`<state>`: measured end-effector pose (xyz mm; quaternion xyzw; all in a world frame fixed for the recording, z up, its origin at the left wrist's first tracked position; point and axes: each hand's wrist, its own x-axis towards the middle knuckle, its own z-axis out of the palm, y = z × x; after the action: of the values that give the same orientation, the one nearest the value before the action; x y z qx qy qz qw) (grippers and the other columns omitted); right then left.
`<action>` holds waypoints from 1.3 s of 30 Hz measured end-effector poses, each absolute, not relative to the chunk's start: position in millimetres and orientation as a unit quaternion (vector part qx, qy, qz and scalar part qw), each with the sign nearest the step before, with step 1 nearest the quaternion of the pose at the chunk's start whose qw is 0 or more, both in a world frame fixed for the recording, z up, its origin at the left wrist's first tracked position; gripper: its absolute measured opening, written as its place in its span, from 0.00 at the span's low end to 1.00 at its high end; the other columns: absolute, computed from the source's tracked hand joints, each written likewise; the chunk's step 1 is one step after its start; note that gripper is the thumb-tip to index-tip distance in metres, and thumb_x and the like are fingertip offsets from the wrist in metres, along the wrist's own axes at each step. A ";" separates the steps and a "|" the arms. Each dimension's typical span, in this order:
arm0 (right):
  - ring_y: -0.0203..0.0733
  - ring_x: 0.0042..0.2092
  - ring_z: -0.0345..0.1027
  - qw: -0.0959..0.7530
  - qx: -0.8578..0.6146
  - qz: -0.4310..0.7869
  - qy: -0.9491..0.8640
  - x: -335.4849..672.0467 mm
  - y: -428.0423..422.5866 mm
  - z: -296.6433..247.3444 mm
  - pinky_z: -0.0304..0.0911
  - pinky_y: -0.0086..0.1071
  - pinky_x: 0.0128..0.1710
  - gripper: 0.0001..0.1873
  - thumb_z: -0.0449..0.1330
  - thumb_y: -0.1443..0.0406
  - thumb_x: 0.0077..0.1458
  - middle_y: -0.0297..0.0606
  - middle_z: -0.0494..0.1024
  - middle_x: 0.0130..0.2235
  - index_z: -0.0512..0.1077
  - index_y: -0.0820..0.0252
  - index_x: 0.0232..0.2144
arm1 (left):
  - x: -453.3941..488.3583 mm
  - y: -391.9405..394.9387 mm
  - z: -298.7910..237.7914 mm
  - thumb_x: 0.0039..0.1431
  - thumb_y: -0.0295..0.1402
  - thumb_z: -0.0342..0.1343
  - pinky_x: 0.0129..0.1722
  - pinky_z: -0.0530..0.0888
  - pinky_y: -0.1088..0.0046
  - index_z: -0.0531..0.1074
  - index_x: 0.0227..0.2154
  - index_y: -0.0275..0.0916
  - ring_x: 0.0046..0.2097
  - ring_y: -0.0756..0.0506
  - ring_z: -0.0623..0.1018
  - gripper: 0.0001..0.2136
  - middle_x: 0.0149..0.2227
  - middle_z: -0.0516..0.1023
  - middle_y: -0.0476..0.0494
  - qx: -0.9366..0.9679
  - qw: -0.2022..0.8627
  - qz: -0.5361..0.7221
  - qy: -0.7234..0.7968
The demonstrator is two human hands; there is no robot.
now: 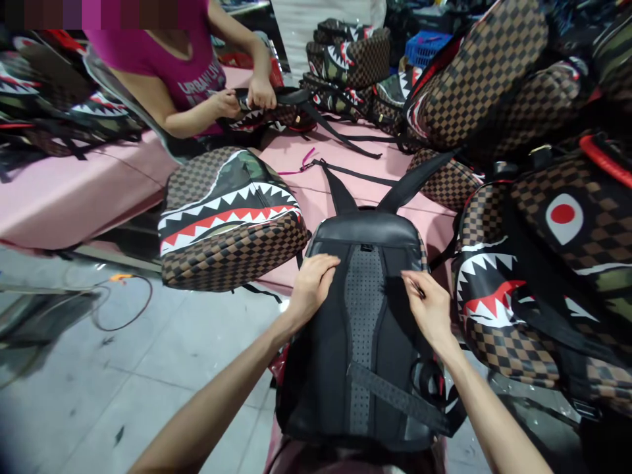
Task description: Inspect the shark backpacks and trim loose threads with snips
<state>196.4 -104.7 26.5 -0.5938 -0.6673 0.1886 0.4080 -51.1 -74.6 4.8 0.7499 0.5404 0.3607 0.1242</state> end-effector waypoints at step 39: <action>0.46 0.52 0.65 0.426 -0.660 0.114 -0.608 223.7 -63.4 -27.8 0.61 0.40 0.53 0.18 0.51 0.61 0.58 0.43 0.71 0.52 0.71 0.58 0.48 | -62.1 -77.3 -34.0 0.59 0.40 0.50 0.59 0.51 0.45 0.51 0.61 0.34 0.66 0.31 0.44 0.30 0.64 0.49 0.30 0.695 0.073 0.235 0.675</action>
<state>223.7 -63.4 -27.8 -0.6604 -0.6079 0.1145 0.4257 -62.1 -77.3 -34.0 0.6952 0.6753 0.2354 0.0727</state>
